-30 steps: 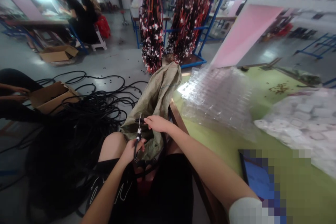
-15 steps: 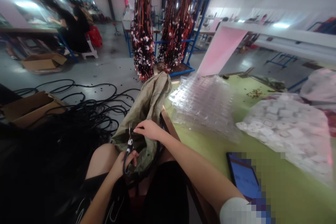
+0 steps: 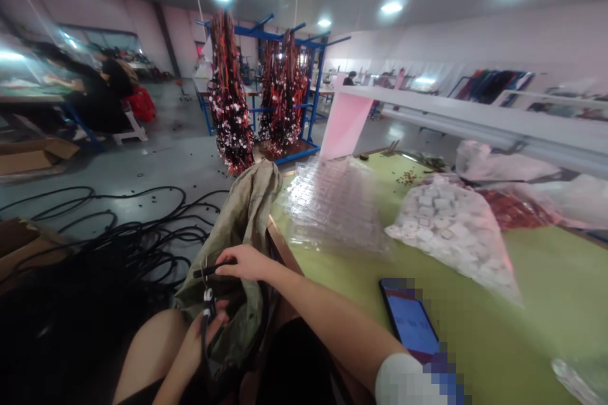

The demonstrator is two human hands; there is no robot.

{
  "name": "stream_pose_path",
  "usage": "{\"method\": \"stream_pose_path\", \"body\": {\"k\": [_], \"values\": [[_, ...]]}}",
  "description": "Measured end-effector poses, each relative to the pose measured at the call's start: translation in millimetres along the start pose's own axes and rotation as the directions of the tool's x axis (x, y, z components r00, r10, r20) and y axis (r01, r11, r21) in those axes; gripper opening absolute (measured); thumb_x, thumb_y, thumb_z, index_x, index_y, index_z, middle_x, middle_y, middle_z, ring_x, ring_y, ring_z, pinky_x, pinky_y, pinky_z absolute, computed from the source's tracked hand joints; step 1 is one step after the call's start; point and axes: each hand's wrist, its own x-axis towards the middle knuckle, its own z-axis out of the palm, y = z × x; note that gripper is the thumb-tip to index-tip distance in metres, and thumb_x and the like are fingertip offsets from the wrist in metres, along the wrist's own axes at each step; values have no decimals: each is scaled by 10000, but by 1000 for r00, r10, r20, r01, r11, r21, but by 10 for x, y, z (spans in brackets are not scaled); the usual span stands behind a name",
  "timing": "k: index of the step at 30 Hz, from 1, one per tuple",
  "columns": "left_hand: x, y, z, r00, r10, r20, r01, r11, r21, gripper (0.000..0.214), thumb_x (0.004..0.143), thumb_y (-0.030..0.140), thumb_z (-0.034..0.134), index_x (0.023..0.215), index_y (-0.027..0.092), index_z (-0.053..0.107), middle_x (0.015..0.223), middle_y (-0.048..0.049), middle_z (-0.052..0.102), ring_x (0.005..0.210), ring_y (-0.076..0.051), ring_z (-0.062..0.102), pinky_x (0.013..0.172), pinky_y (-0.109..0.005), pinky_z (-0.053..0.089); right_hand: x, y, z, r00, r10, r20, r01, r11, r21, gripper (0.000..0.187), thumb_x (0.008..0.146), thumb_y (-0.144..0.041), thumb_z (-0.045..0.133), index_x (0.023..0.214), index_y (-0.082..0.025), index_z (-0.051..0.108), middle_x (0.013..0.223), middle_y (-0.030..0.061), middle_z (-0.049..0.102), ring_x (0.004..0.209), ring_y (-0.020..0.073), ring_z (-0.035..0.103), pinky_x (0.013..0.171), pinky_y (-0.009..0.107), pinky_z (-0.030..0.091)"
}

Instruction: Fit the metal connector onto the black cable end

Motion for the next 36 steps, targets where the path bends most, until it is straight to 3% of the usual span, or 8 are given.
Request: {"method": "stream_pose_path", "body": {"k": [7, 14, 17, 21, 26, 29, 32, 36], "values": [[25, -77, 4, 1000, 0, -10, 1, 999, 54, 713, 691, 694, 675, 1119, 124, 663, 1021, -133, 730, 994, -320, 677, 908, -410, 527, 10, -102, -74, 993, 31, 112, 3, 955, -296, 294, 1002, -347, 561, 976, -141, 769, 798, 9, 685, 722, 121, 594, 654, 189, 391], [44, -24, 46, 999, 22, -27, -20, 999, 50, 706, 605, 744, 700, 968, 139, 718, 1073, -156, 735, 1029, -340, 686, 912, -408, 552, -12, -147, -105, 918, 256, 303, -196, 957, -214, 422, 1058, -387, 418, 984, -145, 755, 606, -50, 547, 488, 75, 477, 512, 184, 358], [52, 34, 31, 999, -14, -35, 15, 998, 53, 720, 564, 764, 705, 947, 154, 731, 1111, -155, 732, 1087, -357, 668, 935, -417, 549, -15, -145, -86, 898, 264, 351, -213, 961, -179, 432, 1072, -363, 375, 979, -130, 727, 555, -62, 510, 454, 73, 463, 503, 181, 365], [55, 12, -48, 995, -99, -9, 99, 991, 89, 764, 621, 789, 645, 1009, 137, 734, 947, -132, 764, 981, -350, 700, 935, -433, 535, 9, -91, -57, 941, 202, 270, -179, 978, -109, 352, 1047, -375, 458, 943, -132, 691, 590, -51, 548, 535, 82, 530, 549, 167, 400], [34, -15, -80, 996, -83, 14, 80, 985, 151, 685, 713, 822, 523, 587, 165, 671, 687, -113, 711, 726, -294, 684, 761, -373, 552, 1, -28, -22, 950, 267, 161, -247, 959, -137, 287, 983, -419, 581, 1090, -162, 652, 687, -46, 593, 566, 98, 572, 542, 178, 409], [37, 21, -54, 990, -141, 6, 140, 987, 80, 746, 648, 864, 541, 705, 140, 712, 580, -80, 661, 609, -262, 648, 646, -353, 543, -9, -13, 19, 957, 287, 40, -280, 951, -131, 413, 885, -433, 723, 1200, -193, 605, 810, -34, 641, 616, 114, 604, 554, 186, 420], [53, 25, -35, 995, -95, -6, 95, 995, 24, 786, 655, 849, 556, 883, 119, 738, 624, -67, 683, 680, -264, 676, 726, -355, 558, 2, -20, 45, 977, 196, -86, -211, 950, -229, 299, 864, -392, 756, 1075, -197, 672, 904, -11, 680, 776, 141, 641, 645, 190, 432], [104, -73, -41, 999, -39, -24, 41, 996, 85, 766, 653, 786, 630, 1025, 123, 726, 886, -101, 754, 922, -310, 709, 892, -386, 556, 11, -83, 31, 995, 95, -40, -103, 893, -437, 253, 931, -423, 672, 1073, -217, 715, 978, 12, 713, 894, 187, 657, 701, 223, 432]]}}
